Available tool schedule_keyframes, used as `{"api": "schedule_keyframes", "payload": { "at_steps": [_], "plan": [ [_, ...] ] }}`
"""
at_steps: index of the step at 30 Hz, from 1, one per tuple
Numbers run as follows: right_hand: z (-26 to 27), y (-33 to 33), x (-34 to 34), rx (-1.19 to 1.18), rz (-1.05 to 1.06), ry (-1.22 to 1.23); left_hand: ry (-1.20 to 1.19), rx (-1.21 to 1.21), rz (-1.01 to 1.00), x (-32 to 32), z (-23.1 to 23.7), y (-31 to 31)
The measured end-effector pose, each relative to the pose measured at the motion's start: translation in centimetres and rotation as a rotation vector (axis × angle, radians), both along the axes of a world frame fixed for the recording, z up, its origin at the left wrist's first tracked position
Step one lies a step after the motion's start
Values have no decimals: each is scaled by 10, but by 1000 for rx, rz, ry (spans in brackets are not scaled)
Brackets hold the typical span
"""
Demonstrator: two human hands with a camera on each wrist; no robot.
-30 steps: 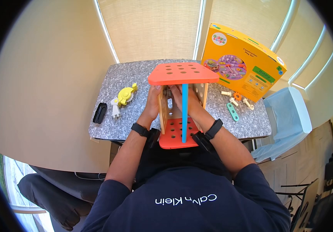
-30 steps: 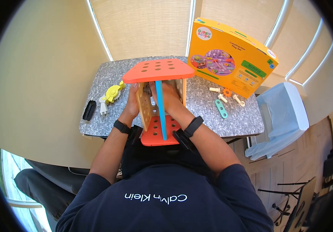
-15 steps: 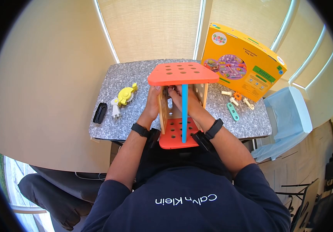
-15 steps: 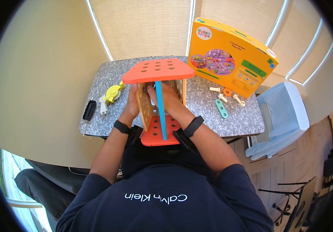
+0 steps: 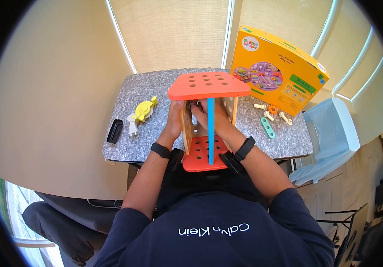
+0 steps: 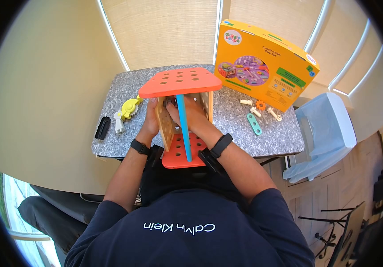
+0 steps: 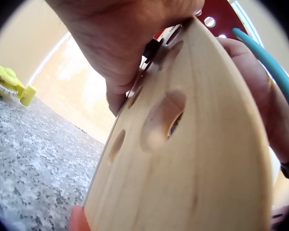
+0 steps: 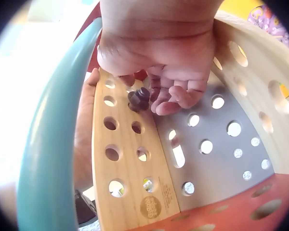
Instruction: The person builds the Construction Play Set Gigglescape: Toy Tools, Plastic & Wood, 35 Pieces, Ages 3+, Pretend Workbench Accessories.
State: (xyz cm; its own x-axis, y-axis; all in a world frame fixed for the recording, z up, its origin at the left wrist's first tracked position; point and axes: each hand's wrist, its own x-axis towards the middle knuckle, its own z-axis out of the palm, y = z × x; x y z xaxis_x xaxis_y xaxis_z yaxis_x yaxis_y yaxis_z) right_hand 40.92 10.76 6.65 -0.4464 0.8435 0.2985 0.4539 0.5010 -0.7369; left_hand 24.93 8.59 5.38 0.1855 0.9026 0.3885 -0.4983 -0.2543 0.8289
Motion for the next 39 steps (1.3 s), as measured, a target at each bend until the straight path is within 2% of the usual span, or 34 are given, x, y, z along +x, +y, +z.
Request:
{"api": "schedule_keyframes", "payload": {
  "at_steps": [2, 5, 8, 11, 14, 16, 18, 20, 23, 27, 29, 32, 36, 39],
  "plan": [
    [-10, 5, -5, 44, 32, 135, -18, -40, -21, -1, -1, -1],
    [-10, 9, -6, -67, 7, 111, -33, -52, -32, 1, 2, -4],
    [0, -2, -7, -57, -33, 188, -41, -42, -16, 4, 6, -7],
    [7, -10, -3, 52, -17, 125, -4, -53, -14, -1, -1, -2],
    [-6, 2, -6, -30, 0, 110, 3, -49, -13, -1, 0, -5],
    [-10, 4, -8, 4, -30, 127, -13, -58, -26, 0, 2, -8],
    [-8, 0, -7, 38, -61, 145, -28, -68, -38, 0, 1, -7],
    [16, -15, -4, -84, -34, 97, -30, -72, -14, 0, -1, -5],
    [20, -18, -4, -66, -35, 49, -57, -79, -26, 1, -3, -5],
    [-6, 0, -8, -20, -4, 146, -22, -80, -24, 0, -2, -5],
    [-2, -4, -9, -103, -55, 201, 6, -36, 50, 5, 2, -7],
    [16, -17, -4, -89, -30, 97, -22, -52, 0, 0, 0, -6],
    [-2, -4, -6, -46, -7, 104, -23, -69, 6, 0, -1, -6],
    [-10, -1, -9, -11, -81, 163, -46, -76, -34, 1, 2, -8]
  ]
}}
